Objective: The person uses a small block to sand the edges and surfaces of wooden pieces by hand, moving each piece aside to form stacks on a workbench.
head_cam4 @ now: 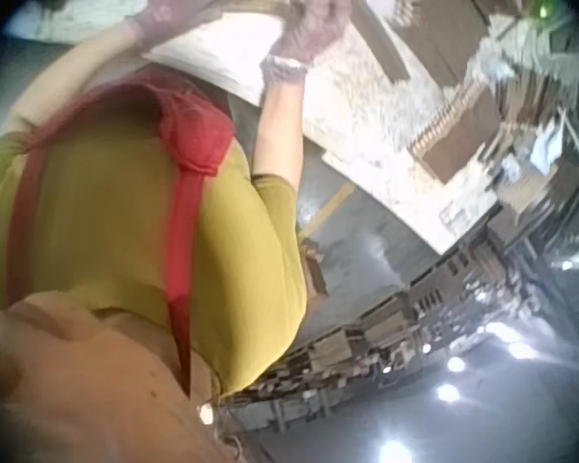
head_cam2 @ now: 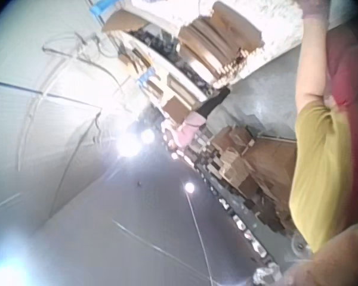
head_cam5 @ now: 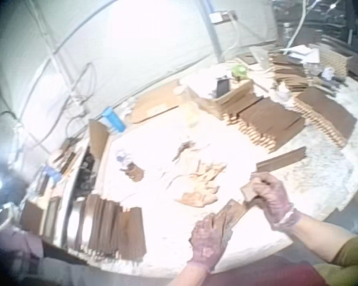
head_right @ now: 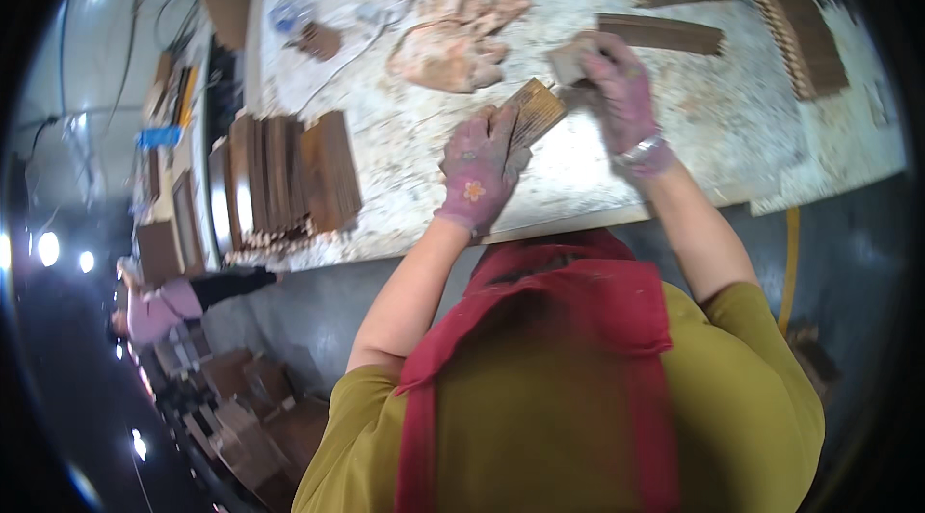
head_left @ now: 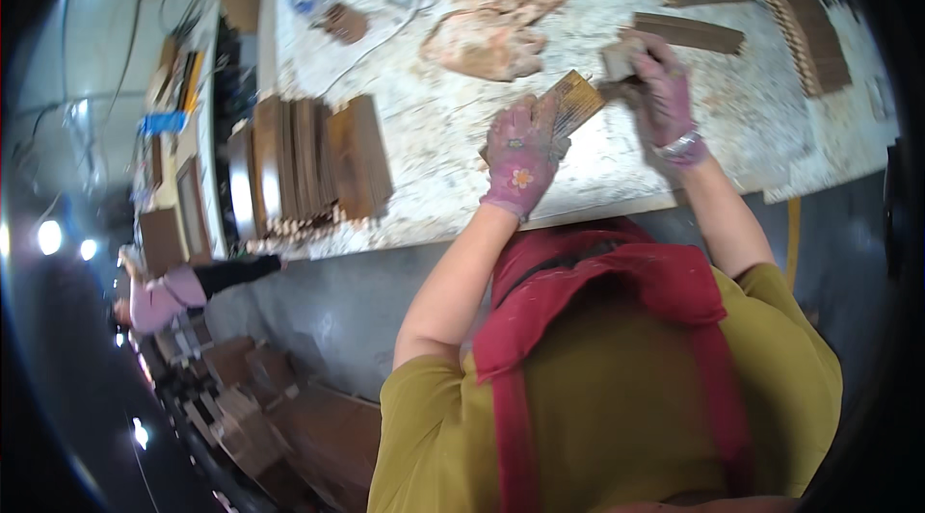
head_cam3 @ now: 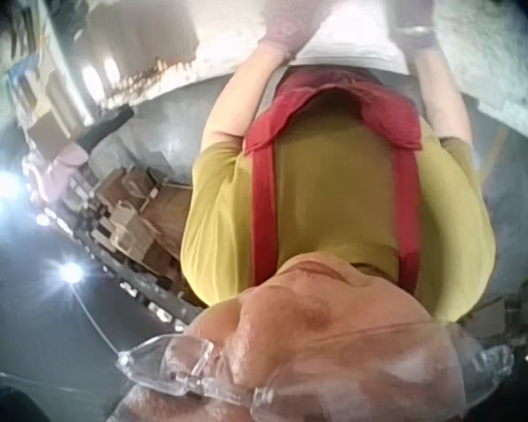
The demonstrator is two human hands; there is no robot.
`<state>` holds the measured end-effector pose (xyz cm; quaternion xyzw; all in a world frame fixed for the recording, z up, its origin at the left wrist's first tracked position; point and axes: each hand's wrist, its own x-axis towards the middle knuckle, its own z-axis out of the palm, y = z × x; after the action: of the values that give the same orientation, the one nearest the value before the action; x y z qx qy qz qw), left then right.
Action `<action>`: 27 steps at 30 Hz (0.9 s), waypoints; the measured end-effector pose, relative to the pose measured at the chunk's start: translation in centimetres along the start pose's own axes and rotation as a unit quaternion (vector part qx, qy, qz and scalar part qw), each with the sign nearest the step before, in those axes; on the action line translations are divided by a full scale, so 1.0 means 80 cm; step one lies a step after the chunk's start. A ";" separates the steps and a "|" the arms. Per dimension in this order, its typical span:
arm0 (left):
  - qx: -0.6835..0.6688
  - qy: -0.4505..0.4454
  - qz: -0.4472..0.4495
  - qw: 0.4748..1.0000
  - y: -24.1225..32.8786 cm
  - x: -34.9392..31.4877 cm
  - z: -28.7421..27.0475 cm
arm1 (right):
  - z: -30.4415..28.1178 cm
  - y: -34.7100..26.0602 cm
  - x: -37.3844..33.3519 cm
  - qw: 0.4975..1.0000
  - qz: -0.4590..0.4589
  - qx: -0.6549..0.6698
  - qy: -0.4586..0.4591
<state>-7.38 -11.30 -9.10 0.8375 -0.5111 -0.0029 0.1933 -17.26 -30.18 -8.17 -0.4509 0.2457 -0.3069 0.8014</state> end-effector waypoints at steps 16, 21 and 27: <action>0.285 0.166 -0.128 0.935 -0.153 -0.043 -0.107 | -0.068 -0.023 -0.022 0.999 -0.019 -0.042 -0.011; -0.091 -0.030 0.082 0.992 -0.025 0.086 -0.037 | -0.133 -0.083 -0.015 0.981 -0.128 -0.027 0.144; -0.034 -0.009 0.152 0.988 0.103 0.227 0.060 | -0.213 -0.119 -0.043 0.961 -0.155 0.033 0.227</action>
<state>-6.70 -31.74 -7.35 0.7429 -0.6340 0.0020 0.2149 -33.64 -41.30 -7.49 -0.3752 0.3380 -0.5294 0.6817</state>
